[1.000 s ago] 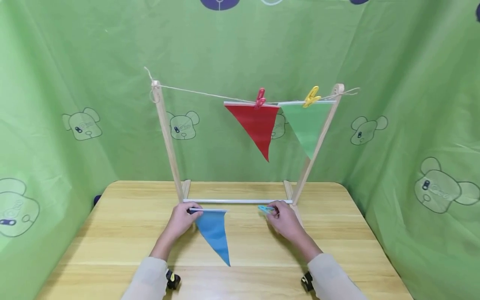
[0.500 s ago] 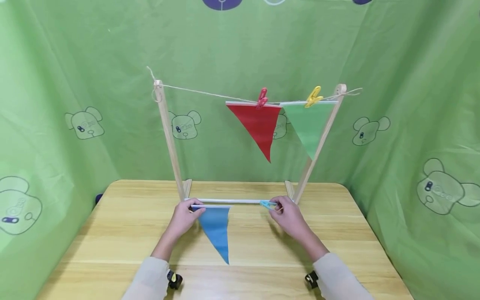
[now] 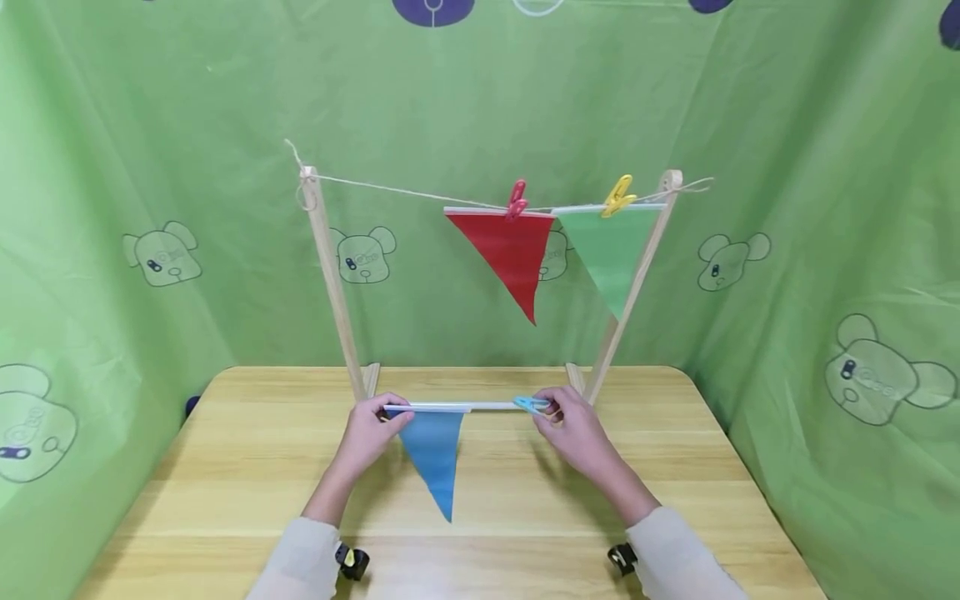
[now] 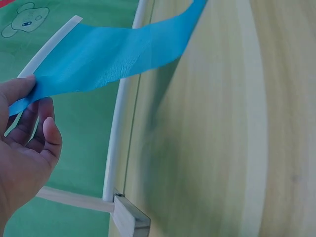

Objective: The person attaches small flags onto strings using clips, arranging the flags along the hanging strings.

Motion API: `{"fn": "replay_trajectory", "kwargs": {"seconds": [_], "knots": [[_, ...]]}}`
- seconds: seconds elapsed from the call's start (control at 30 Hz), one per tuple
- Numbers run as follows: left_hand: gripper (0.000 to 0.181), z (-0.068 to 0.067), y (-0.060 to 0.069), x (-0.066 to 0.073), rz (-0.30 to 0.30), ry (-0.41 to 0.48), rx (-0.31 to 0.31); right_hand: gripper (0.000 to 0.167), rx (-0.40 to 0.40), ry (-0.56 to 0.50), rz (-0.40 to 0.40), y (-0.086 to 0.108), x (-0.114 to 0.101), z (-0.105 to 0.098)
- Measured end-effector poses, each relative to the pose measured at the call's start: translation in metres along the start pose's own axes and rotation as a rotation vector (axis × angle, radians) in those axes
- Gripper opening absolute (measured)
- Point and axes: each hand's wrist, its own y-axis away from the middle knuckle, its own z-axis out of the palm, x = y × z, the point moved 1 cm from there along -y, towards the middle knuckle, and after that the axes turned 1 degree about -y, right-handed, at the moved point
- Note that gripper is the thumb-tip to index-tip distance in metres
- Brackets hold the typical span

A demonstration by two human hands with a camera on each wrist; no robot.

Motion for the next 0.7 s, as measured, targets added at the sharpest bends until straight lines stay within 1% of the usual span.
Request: {"fn": "replay_trajectory", "kwargs": {"seconds": [0.27, 0.4, 0.5, 0.7], "knots": [[0.011, -0.002, -0.003, 0.014, 0.014, 0.034, 0.024, 0.028, 0.042, -0.002, -0.069, -0.004, -0.016, -0.012], [0.012, -0.004, -0.005, 0.02, 0.012, 0.066, 0.036, 0.029, 0.058, 0.009, -0.134, -0.006, -0.025, -0.016], [0.011, -0.005, -0.006, 0.026, 0.019, 0.088, 0.055, 0.029, 0.064, 0.018, -0.167, -0.009, -0.032, -0.02], [0.012, -0.007, -0.01, 0.039, 0.057, 0.108, 0.086, 0.029, 0.061, 0.039, -0.164, -0.016, -0.043, -0.03]]}}
